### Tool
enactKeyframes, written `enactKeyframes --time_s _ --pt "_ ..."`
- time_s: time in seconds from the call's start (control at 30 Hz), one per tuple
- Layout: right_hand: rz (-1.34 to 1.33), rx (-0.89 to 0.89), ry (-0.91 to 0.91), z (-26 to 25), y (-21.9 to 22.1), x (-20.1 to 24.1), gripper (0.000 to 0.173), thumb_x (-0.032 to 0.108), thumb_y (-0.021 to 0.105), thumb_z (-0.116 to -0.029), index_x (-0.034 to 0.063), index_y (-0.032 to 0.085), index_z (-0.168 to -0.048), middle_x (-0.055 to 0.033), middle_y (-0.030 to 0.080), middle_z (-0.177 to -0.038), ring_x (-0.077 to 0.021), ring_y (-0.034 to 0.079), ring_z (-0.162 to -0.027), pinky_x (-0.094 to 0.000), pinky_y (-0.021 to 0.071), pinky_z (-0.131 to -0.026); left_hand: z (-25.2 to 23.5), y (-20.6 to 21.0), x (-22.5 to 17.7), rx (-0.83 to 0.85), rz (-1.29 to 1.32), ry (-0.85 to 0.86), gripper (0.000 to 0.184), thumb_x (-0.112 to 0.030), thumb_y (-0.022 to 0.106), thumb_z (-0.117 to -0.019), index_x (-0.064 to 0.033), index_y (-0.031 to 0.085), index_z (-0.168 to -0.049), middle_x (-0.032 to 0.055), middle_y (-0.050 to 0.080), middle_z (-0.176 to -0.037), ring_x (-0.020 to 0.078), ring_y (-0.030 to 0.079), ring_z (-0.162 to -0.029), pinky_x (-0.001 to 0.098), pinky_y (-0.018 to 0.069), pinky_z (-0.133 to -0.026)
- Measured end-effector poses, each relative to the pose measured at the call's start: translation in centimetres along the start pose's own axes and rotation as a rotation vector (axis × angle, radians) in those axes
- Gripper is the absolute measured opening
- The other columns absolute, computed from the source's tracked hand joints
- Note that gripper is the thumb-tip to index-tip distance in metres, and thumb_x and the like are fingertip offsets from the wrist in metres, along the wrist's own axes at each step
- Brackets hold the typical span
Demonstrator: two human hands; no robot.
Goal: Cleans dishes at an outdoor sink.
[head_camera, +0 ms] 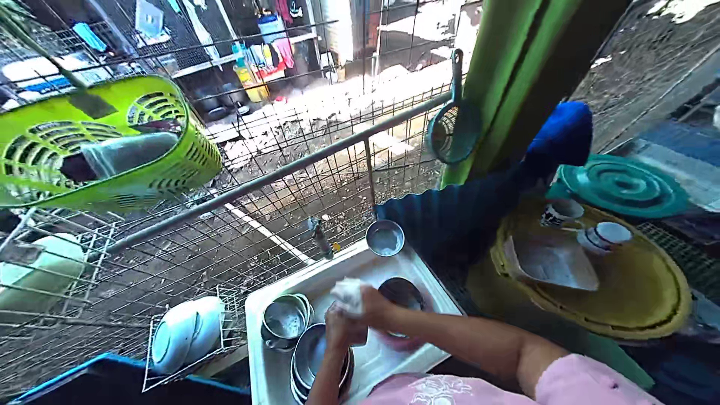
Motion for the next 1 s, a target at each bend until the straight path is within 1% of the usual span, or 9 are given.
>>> enactKeyframes --time_s 0.07,0.2,0.4,0.5,0.6,0.67,0.77,0.9,1.0 --pt "-0.014 -0.122 -0.084 0.3 0.5 -1.1 0.039 0.022 0.069 -0.0932 0.0012 0.072 -0.125 -0.0165 0.072 -0.126 -0.0312 0.066 -0.124 -0.0550 0.0463 -0.111 0.4 -0.3 -0.1 0.048 0.041 0.018 0.031 0.001 0.074 -0.0812 0.0113 0.066 -0.109 0.0198 0.070 -0.101 0.0235 0.068 -0.095 0.0428 0.0551 -0.090" --pt "-0.580 -0.064 0.454 -2.3 -1.6 -6.8 0.047 0.015 0.044 -0.1096 -0.0034 0.041 -0.153 -0.0254 0.052 -0.148 -0.0306 0.053 -0.135 -0.0453 0.0404 -0.115 1.4 -0.8 -2.1 0.104 -0.072 0.092 0.043 -0.010 0.087 -0.0743 0.0097 0.070 -0.108 0.0230 0.072 -0.100 0.0307 0.070 -0.095 0.0508 0.0547 -0.091" --pt "-0.077 -0.051 -0.061 1.4 0.6 0.3 0.043 0.016 0.080 -0.0853 -0.0041 0.071 -0.122 -0.0216 0.069 -0.128 -0.0343 0.061 -0.129 -0.0537 0.0395 -0.117 0.8 -2.1 -1.2 0.213 -0.092 0.053 0.042 0.001 0.067 -0.0858 0.0178 0.055 -0.122 0.0272 0.065 -0.109 0.0283 0.064 -0.101 0.0462 0.0529 -0.093" --pt "-0.582 -0.114 0.177 -1.1 -1.3 -4.3 0.026 0.010 0.058 -0.1021 -0.0101 0.068 -0.112 -0.0151 0.072 -0.103 -0.0157 0.067 -0.093 -0.0348 0.0540 -0.089 1.4 -3.1 -2.6 0.194 0.017 0.118 0.030 -0.002 0.081 -0.0700 0.0063 0.068 -0.096 0.0085 0.071 -0.083 0.0126 0.070 -0.077 0.0345 0.0602 -0.076" --pt "-0.891 -0.103 0.396 -1.4 -3.3 -5.8 0.027 0.019 0.052 -0.1069 -0.0026 0.058 -0.121 -0.0062 0.064 -0.100 -0.0079 0.062 -0.087 -0.0292 0.0536 -0.083 2.3 -4.0 -3.3 0.148 0.286 0.206 0.027 0.001 0.072 -0.0645 -0.0045 0.065 -0.089 -0.0103 0.071 -0.077 -0.0036 0.067 -0.072 0.0201 0.0595 -0.069" --pt "-0.529 -0.084 0.165 -1.9 -3.9 -4.4 0.022 0.004 0.061 -0.0976 -0.0123 0.065 -0.112 -0.0155 0.070 -0.103 -0.0147 0.066 -0.096 -0.0325 0.0530 -0.093 1.3 -4.0 -2.6 0.171 0.204 0.215 0.021 -0.002 0.071 -0.0707 -0.0021 0.066 -0.091 -0.0085 0.070 -0.076 -0.0020 0.068 -0.072 0.0218 0.0597 -0.070" --pt "0.160 0.222 0.043 -2.3 -3.0 0.7 0.033 0.022 0.079 -0.0871 -0.0017 0.074 -0.110 -0.0224 0.073 -0.109 -0.0382 0.068 -0.108 -0.0622 0.0494 -0.097 0.1 -2.5 -1.8 0.164 -0.055 0.138 0.028 -0.003 0.076 -0.0820 0.0117 0.068 -0.104 0.0187 0.071 -0.095 0.0226 0.068 -0.090 0.0450 0.0557 -0.087" --pt "-0.310 0.019 0.133 -3.0 -4.0 -3.1 0.023 0.010 0.066 -0.0966 -0.0089 0.069 -0.110 -0.0159 0.072 -0.101 -0.0174 0.067 -0.094 -0.0367 0.0544 -0.091 1.3 -2.6 -3.1 -0.012 0.217 0.060 0.020 -0.003 0.076 -0.0777 0.0050 0.069 -0.095 0.0045 0.072 -0.082 0.0072 0.069 -0.074 0.0287 0.0602 -0.073" --pt "-0.466 0.029 0.352 -3.4 -4.1 -4.4 0.040 0.012 0.070 -0.0961 -0.0118 0.059 -0.127 -0.0213 0.067 -0.119 -0.0192 0.065 -0.110 -0.0347 0.0504 -0.102 1.5 -2.6 -2.5 0.032 0.202 -0.003 0.026 -0.006 0.076 -0.0797 0.0071 0.067 -0.101 0.0084 0.071 -0.087 0.0116 0.068 -0.079 0.0336 0.0589 -0.077"
Point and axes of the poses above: each hand's wrist, its own z-axis away from the middle knuckle, its own y-axis out of the palm, x = y × z, the point moved 3 cm from there along -z, towards the middle knuckle
